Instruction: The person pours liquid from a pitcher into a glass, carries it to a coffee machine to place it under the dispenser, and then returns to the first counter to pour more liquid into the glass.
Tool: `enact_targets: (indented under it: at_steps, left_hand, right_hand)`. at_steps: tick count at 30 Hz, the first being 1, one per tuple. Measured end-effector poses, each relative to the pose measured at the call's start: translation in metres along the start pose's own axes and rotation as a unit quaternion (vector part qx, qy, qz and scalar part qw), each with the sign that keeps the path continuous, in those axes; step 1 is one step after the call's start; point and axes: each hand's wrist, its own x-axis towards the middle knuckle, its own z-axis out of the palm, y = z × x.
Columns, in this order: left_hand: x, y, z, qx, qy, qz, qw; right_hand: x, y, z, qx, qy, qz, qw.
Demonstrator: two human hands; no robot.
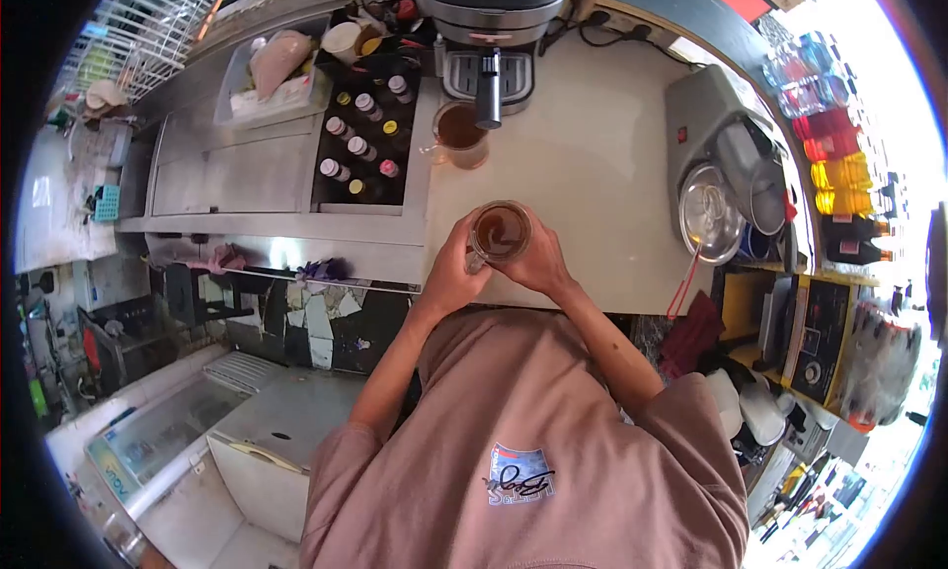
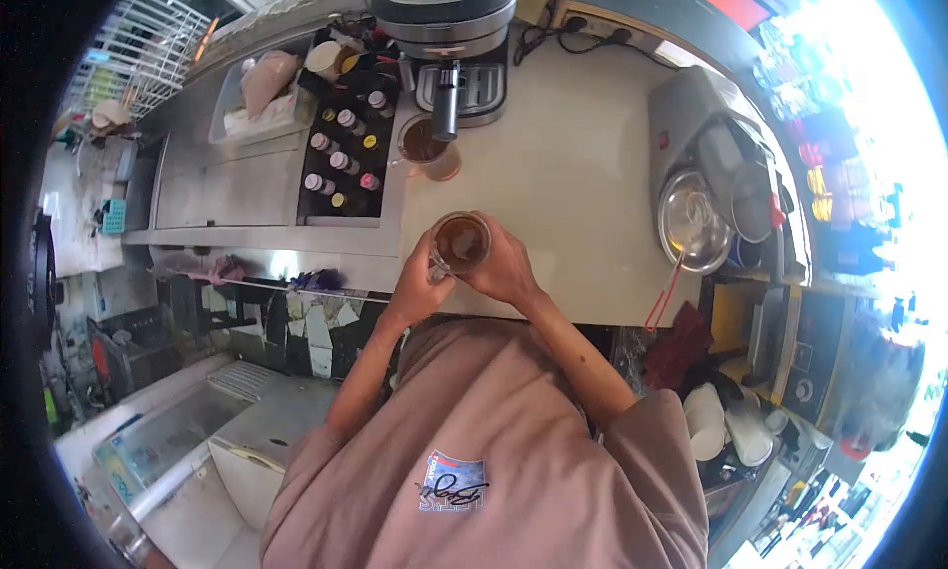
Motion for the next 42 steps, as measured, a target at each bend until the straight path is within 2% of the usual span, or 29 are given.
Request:
enact_targets:
  at_steps: [3, 12, 25, 28, 30, 33, 40, 42]
  left_hand:
    - [-0.001, -0.003, -0.012, 0.011, 0.013, 0.003, 1.000]
    - [-0.008, -0.021, -0.032, 0.010, 0.042, -0.011, 0.999]
    - [-0.003, -0.031, -0.036, -0.012, 0.030, 0.022, 0.999]
    - [-0.005, -0.030, -0.038, 0.065, 0.028, 0.020, 0.997]
    - [-0.012, -0.043, -0.035, 0.168, 0.060, 0.037, 0.983]
    - [-0.023, -0.065, -0.024, 0.234, 0.098, 0.020, 0.967]
    - [-0.026, -0.088, -0.021, 0.263, 0.109, 0.052, 0.957]
    - [-0.022, -0.088, -0.024, 0.278, 0.099, 0.057, 0.954]
  right_hand:
    - [0.011, 0.000, 0.011, -0.023, -0.013, -0.040, 0.999]
    - [0.025, -0.007, 0.033, -0.015, -0.055, -0.029, 0.998]
    - [0.027, -0.003, 0.036, -0.009, -0.035, -0.034, 0.999]
    - [0.029, 0.006, 0.034, 0.030, -0.027, -0.076, 0.996]
    - [0.031, 0.015, 0.032, 0.017, -0.056, -0.110, 0.992]
    - [0.031, 0.026, 0.033, -0.007, -0.056, -0.140, 0.989]
    - [0.031, 0.041, 0.036, -0.035, -0.071, -0.132, 0.988]
    - [0.030, 0.037, 0.033, 0.009, -0.051, -0.142, 0.988]
